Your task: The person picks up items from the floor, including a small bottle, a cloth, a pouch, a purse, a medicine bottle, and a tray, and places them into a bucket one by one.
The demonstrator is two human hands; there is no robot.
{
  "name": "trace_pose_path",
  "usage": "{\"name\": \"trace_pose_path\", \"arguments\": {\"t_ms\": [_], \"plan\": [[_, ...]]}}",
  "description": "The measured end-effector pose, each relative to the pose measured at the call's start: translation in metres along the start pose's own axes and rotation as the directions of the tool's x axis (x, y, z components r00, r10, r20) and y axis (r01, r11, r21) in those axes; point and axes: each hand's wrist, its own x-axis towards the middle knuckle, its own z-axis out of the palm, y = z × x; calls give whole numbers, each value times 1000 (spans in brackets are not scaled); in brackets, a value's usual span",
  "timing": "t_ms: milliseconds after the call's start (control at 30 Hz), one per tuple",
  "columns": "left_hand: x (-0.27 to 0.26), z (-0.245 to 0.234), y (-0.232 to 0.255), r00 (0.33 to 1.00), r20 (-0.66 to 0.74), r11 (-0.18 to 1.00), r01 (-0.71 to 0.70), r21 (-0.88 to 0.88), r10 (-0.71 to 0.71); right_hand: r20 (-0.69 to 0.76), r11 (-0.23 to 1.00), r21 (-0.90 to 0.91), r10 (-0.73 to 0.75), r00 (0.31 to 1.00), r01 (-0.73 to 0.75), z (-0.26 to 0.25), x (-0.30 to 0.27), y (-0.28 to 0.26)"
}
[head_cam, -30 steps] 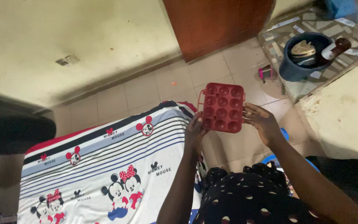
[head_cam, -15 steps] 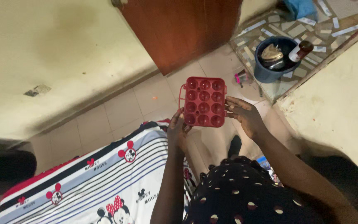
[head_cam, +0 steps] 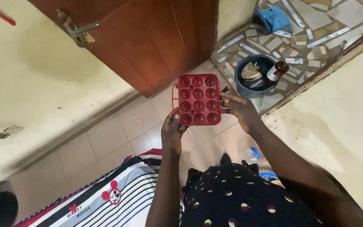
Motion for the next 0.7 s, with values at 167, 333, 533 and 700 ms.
{"name": "trace_pose_path", "arguments": {"t_ms": [167,333,533,700], "plan": [[54,21,-5,998,32,998,60,24,-60,-84,998,27,52,995,-50,-25,37,-10],[123,39,-8,989,119,996,84,37,-88,-152,999,35,23,988,-18,-49,81,-20],[230,66,-6,959,263,988,77,132,-110,-270,994,74,-57,961,79,-83,147,-9],[313,96,9,929,324,975,122,187,-178,-364,988,118,-52,930,102,-100,214,-18]]}}
